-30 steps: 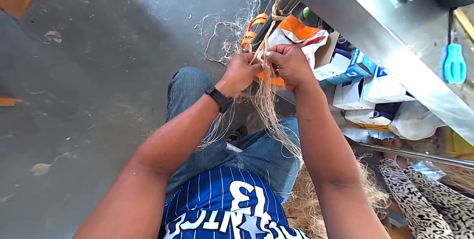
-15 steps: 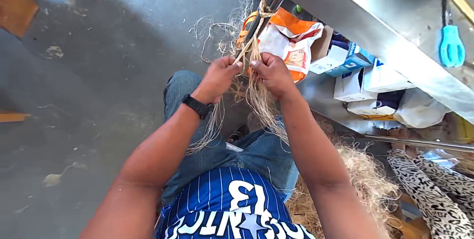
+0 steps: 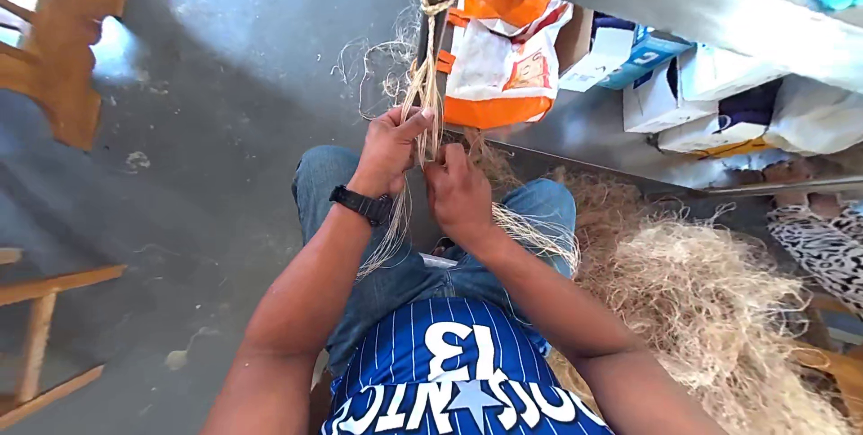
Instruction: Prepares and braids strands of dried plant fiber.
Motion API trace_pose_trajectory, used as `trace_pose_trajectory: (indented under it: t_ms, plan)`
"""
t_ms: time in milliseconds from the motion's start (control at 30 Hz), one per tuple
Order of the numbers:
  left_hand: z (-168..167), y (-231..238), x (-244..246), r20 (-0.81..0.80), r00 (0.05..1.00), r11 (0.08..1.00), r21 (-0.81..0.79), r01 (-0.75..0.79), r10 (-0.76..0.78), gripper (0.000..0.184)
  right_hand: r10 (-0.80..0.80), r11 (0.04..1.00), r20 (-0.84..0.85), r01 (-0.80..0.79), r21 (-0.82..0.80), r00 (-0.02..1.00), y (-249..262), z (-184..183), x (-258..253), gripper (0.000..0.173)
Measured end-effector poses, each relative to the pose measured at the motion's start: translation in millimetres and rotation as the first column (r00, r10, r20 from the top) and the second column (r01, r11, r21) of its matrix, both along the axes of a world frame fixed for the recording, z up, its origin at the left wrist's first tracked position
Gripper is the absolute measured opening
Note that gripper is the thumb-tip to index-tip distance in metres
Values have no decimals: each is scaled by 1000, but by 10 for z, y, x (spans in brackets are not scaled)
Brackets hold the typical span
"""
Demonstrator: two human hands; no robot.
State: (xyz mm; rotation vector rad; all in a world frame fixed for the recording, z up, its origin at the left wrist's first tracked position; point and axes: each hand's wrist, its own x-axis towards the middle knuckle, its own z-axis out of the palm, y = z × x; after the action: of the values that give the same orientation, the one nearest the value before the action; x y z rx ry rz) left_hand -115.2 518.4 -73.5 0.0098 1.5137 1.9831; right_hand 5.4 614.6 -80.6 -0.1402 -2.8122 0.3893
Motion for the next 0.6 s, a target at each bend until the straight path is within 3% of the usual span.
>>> trace_pose_trajectory:
  t_ms: [200,300,433,533,600]
  plan:
    - [30,4,-92,-42,999,998,-66,-18,15,18,53,989,27,-56,136,998,22,51,33,17]
    - [52,29,-141,-49,998,997,-72,29,-33,16,88,988,98,-100,118,991,32,88,27,17]
    - [9,-55,-162,26,996,996,-10,90,-90,15,96,985,146,-73,-156,985,257,358,-15,39]
    - [-73,-143,-154,88,988,991,54,121,-126,18,-35,950,-55,16,-313,998,508,551,-191,36]
    - [-105,-160,-124,92,988,990,86,113,-121,18,-91,923,-68,58,-380,994,645,586,-440,34]
